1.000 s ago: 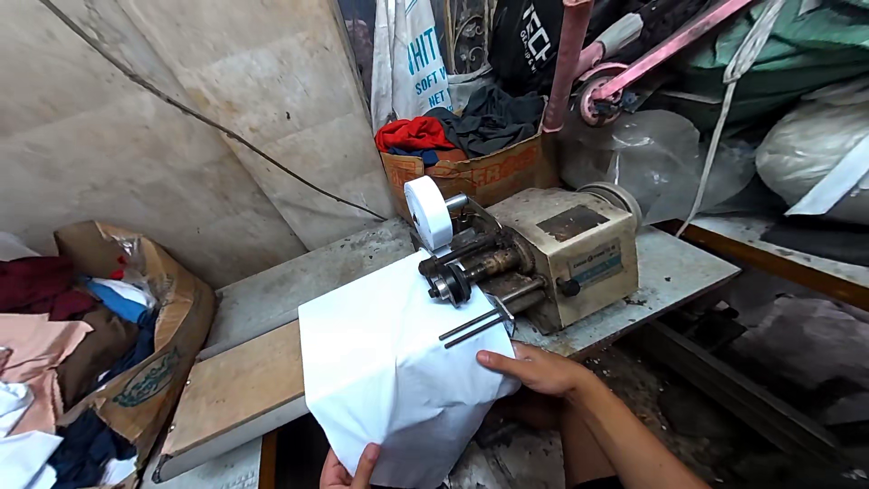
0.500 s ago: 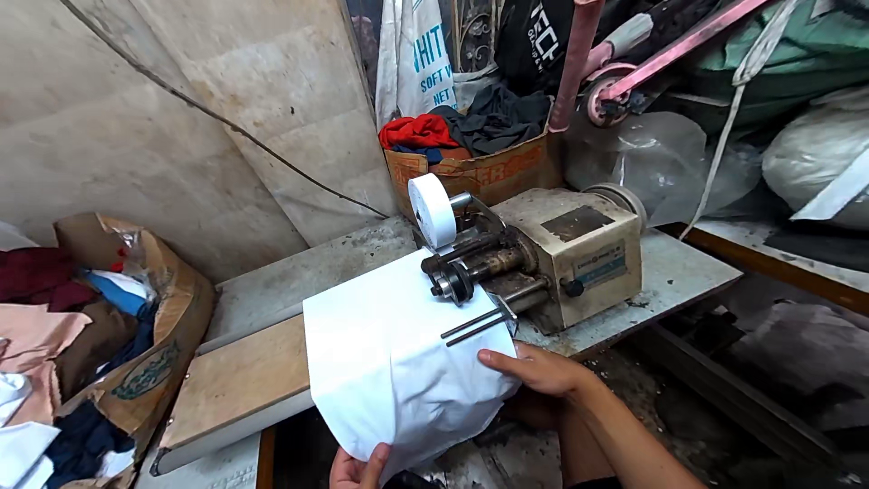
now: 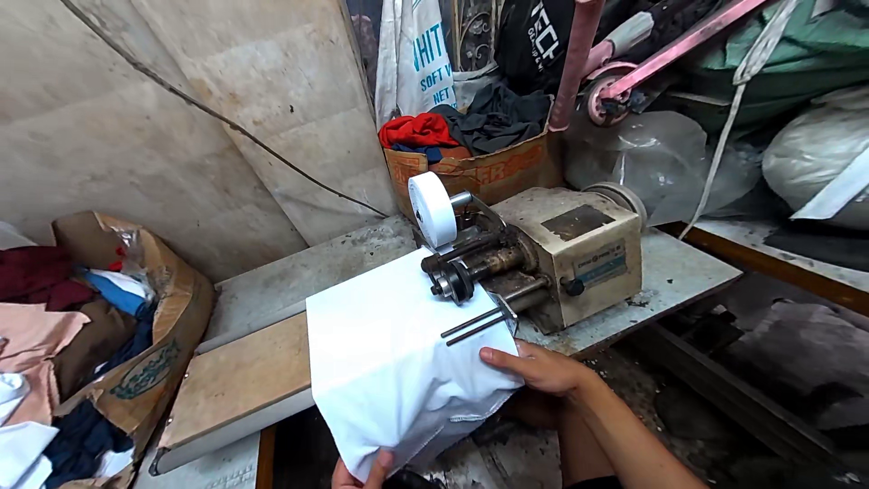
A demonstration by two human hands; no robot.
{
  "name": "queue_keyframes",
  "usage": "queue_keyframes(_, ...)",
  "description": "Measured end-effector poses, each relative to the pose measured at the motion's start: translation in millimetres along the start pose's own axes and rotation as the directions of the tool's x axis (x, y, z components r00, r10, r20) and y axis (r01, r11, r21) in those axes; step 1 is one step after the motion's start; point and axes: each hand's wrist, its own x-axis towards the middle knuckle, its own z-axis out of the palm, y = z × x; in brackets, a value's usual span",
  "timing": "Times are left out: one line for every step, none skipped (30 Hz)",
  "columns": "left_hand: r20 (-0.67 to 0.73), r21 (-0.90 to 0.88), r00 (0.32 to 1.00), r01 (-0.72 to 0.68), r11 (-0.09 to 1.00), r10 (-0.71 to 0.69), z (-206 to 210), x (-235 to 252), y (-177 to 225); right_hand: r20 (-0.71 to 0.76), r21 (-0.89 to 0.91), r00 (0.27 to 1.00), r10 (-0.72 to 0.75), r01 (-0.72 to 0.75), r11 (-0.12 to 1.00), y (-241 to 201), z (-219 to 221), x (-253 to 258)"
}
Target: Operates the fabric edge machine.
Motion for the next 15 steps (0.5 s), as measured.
queue_keyframes(-0.016, 0.007, 1.0, -0.001, 1.0, 0.001, 0.2, 0.4, 1.3, -0.002, -0.01, 1.0, -0.001, 0.001, 1.0, 0.4, 0.0, -0.1)
queue_keyframes(-0.032, 0.021, 0.999, 0.001, 1.0, 0.0, 0.5, 0.8, 2.4, -0.003, -0.018, 1.0, 0.002, -0.002, 1.0, 0.6, 0.1, -0.1)
queue_keyframes(-0.039, 0.039, 0.999, 0.006, 0.999, -0.005, 0.3, 1.2, 2.8, -0.004, -0.021, 1.0, 0.008, -0.008, 1.0, 0.0, 0.8, 0.0)
queue_keyframes(-0.042, 0.043, 0.999, 0.007, 0.999, -0.005, -0.4, 1.5, 2.2, 0.0, -0.018, 1.0, 0.01, -0.01, 1.0, -0.8, 1.2, 0.3)
queue_keyframes(-0.045, 0.032, 0.999, 0.004, 0.999, -0.002, -0.8, 1.9, 1.3, 0.003, -0.014, 1.0, 0.009, -0.009, 1.0, -1.3, 1.0, 0.4)
queue_keyframes(-0.052, 0.014, 0.999, -0.002, 1.0, 0.003, -0.3, 2.1, 0.9, 0.004, -0.008, 1.0, 0.004, -0.004, 1.0, -1.3, 0.7, 0.1)
queue_keyframes(-0.068, 0.003, 0.998, -0.004, 1.0, 0.004, 1.4, 2.3, 1.3, 0.009, -0.004, 1.0, -0.004, 0.004, 1.0, -0.6, 0.3, 0.0)
queue_keyframes(-0.074, 0.007, 0.997, -0.004, 1.0, 0.005, 3.2, 2.2, 1.8, 0.016, 0.001, 1.0, -0.012, 0.012, 1.0, 0.6, 0.0, 0.3)
queue_keyframes(-0.053, 0.015, 0.999, -0.003, 1.0, 0.004, 3.8, 2.5, 1.9, 0.018, 0.005, 1.0, -0.018, 0.018, 1.0, 1.5, 0.0, 1.1)
queue_keyframes(-0.023, 0.005, 1.0, -0.007, 1.0, 0.007, 2.8, 3.4, 0.9, 0.015, 0.005, 1.0, -0.02, 0.02, 1.0, 1.5, 0.3, 1.7)
queue_keyframes(-0.003, -0.012, 1.0, -0.013, 1.0, 0.013, 1.7, 4.4, -0.3, 0.011, 0.001, 1.0, -0.023, 0.023, 1.0, 1.0, 0.6, 1.7)
queue_keyframes(0.005, -0.025, 1.0, -0.021, 0.999, 0.021, 2.0, 5.6, -0.7, 0.01, 0.002, 1.0, -0.029, 0.029, 1.0, 0.2, 0.8, 1.1)
queue_keyframes(0.002, -0.02, 1.0, -0.028, 0.999, 0.028, 2.8, 6.5, -1.0, 0.01, 0.004, 0.999, -0.032, 0.032, 0.999, -0.4, 1.0, 0.4)
queue_keyframes(0.009, -0.004, 0.999, -0.031, 1.0, 0.031, 3.3, 7.1, -0.8, 0.008, 0.003, 1.0, -0.029, 0.029, 1.0, -0.7, 1.4, -0.1)
queue_keyframes(0.015, 0.01, 0.999, -0.031, 0.999, 0.031, 4.1, 7.2, 0.0, 0.006, 0.002, 1.0, -0.025, 0.025, 1.0, -1.0, 1.6, -0.1)
